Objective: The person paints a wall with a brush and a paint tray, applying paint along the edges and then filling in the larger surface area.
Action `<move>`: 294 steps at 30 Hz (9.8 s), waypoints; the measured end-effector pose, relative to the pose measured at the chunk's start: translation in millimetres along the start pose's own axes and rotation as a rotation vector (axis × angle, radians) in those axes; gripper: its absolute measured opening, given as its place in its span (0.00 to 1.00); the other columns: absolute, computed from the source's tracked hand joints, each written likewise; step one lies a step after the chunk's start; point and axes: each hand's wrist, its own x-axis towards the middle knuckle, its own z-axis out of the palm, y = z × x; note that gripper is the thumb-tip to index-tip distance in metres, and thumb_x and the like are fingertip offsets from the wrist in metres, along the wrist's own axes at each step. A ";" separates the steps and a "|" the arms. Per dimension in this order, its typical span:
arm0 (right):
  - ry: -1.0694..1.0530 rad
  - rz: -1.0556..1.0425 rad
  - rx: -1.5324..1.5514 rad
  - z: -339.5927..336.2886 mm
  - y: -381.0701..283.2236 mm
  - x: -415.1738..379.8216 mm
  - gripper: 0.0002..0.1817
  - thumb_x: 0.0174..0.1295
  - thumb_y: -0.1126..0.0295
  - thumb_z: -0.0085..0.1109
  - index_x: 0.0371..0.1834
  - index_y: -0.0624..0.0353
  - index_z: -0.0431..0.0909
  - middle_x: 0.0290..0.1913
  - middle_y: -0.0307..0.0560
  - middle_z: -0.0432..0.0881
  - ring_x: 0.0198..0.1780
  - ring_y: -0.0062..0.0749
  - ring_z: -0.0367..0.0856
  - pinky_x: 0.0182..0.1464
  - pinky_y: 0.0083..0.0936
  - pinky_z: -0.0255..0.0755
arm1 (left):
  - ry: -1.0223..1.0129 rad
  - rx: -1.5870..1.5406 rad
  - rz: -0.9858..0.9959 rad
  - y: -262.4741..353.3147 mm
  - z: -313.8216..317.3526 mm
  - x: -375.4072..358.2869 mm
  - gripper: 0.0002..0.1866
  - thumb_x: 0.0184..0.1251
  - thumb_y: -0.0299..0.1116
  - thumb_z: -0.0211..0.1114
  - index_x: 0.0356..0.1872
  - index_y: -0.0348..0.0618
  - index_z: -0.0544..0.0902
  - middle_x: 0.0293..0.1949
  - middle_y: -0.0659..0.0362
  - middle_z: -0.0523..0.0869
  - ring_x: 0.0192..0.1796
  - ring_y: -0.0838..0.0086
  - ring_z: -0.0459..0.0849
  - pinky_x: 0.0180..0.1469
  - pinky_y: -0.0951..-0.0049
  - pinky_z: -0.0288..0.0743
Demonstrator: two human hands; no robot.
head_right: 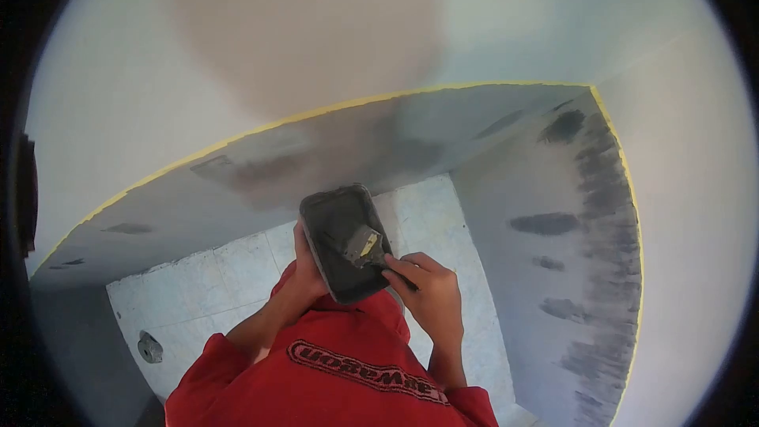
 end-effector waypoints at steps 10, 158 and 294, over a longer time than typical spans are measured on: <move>-0.057 0.249 0.459 9.9 22.2 1.9 0.10 0.67 0.74 0.66 0.49 0.65 0.86 0.28 0.39 0.84 0.25 0.18 0.79 0.25 0.18 0.68 | 0.013 -0.020 -0.003 4.3 0.7 -1.5 0.49 0.68 0.78 0.44 0.76 0.47 0.67 0.72 0.49 0.74 0.71 0.53 0.75 0.74 0.46 0.66; 0.240 1.145 0.764 402.2 124.1 -107.5 0.25 0.76 0.51 0.50 0.40 0.64 0.83 0.24 0.45 0.80 0.17 0.29 0.73 0.17 0.31 0.67 | -0.201 0.342 0.007 230.8 -124.8 -109.9 0.30 0.77 0.58 0.55 0.70 0.51 0.76 0.71 0.60 0.78 0.72 0.65 0.74 0.79 0.54 0.58; 0.410 1.400 1.108 368.8 193.7 -186.8 0.16 0.72 0.57 0.56 0.28 0.54 0.73 0.13 0.31 0.56 0.11 0.23 0.54 0.14 0.26 0.46 | -0.262 0.136 -0.148 126.1 33.4 -51.8 0.46 0.70 0.76 0.44 0.74 0.49 0.70 0.68 0.53 0.78 0.68 0.57 0.79 0.70 0.48 0.73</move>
